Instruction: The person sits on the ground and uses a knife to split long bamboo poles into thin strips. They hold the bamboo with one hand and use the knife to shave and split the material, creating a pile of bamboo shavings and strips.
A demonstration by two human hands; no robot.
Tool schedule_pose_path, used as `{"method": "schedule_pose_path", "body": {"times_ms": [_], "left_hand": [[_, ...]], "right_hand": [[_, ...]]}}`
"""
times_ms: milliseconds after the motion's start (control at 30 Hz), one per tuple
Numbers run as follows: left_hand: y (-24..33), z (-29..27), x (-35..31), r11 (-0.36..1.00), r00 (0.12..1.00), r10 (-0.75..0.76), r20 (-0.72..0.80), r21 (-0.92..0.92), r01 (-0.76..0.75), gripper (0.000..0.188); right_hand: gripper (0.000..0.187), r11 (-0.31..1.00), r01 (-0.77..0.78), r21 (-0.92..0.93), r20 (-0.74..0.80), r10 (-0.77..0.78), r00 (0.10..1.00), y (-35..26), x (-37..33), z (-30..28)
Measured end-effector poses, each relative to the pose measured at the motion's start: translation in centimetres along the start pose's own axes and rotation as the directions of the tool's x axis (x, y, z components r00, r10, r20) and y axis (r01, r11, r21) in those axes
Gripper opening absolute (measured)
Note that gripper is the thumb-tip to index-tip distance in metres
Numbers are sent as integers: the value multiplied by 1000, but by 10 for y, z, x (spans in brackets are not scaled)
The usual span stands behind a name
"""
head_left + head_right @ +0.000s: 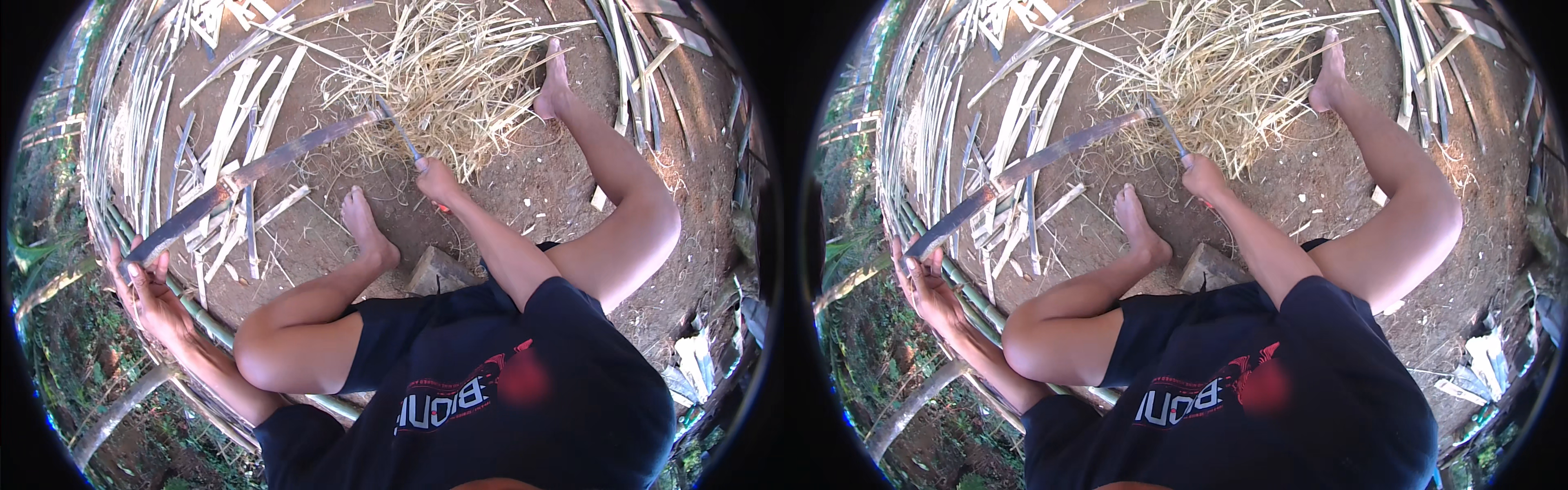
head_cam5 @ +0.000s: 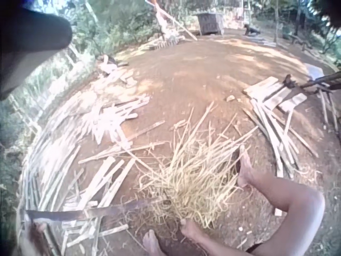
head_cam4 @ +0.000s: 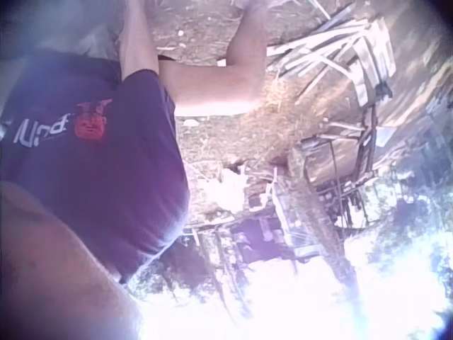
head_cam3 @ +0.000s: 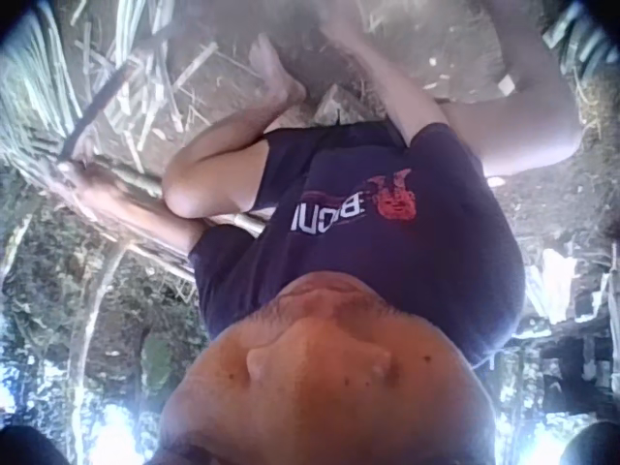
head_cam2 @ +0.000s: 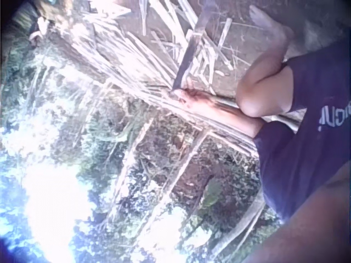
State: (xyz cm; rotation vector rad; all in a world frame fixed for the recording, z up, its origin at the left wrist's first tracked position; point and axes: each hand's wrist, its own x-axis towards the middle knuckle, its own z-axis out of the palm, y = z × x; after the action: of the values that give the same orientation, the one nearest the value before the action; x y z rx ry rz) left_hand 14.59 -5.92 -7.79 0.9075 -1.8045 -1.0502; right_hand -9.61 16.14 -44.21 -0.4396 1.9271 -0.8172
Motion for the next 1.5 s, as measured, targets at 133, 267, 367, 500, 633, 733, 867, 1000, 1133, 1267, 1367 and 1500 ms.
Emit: {"method": "schedule_pose_path", "body": {"times_ms": [133,267,367,500,633,733,867,1000,1133,1267,1367,1500], "left_hand": [[-13,-14,-1,998,1000,3,-1,-59,-3,41],[-17,-13,7,993,1000,-3,-9,-118,2,33],[-24,-24,0,988,1000,12,16,-156,-9,32],[-23,-24,6,988,998,-51,-37,-146,45,31],[-22,-19,3,983,1000,-30,6,-184,31,27],[-23,-19,4,980,992,-88,-92,-184,70,30],[-20,-33,6,954,998,-19,-61,-301,0,32],[-18,0,16,955,982,-5,-190,-292,-51,31],[-1,15,8,996,984,85,-155,-22,-90,44],[0,27,4,959,937,227,-263,228,-169,41],[9,28,3,969,950,233,-210,131,-209,29],[22,40,-10,982,965,176,-194,98,-160,19]], "right_hand": [[25,985,136,-110,-16,-139,990,3,-14,-1],[28,997,80,15,-155,-77,985,22,3,22],[24,980,201,-15,-67,-201,977,11,-28,24],[25,994,90,68,-187,-76,979,29,0,45],[19,988,155,-5,-109,-155,982,22,-17,21],[20,999,-40,-1,-165,40,985,27,-9,17],[19,944,-80,320,-36,96,995,-18,-44,-11],[17,924,43,379,-27,-35,999,-46,-51,-3],[21,947,276,161,-89,-265,960,-70,-77,0],[24,911,320,260,-38,-322,946,-107,-111,4],[24,843,479,243,50,-505,862,-141,-140,3],[20,655,744,131,3,-751,661,-175,-171,9]]}}
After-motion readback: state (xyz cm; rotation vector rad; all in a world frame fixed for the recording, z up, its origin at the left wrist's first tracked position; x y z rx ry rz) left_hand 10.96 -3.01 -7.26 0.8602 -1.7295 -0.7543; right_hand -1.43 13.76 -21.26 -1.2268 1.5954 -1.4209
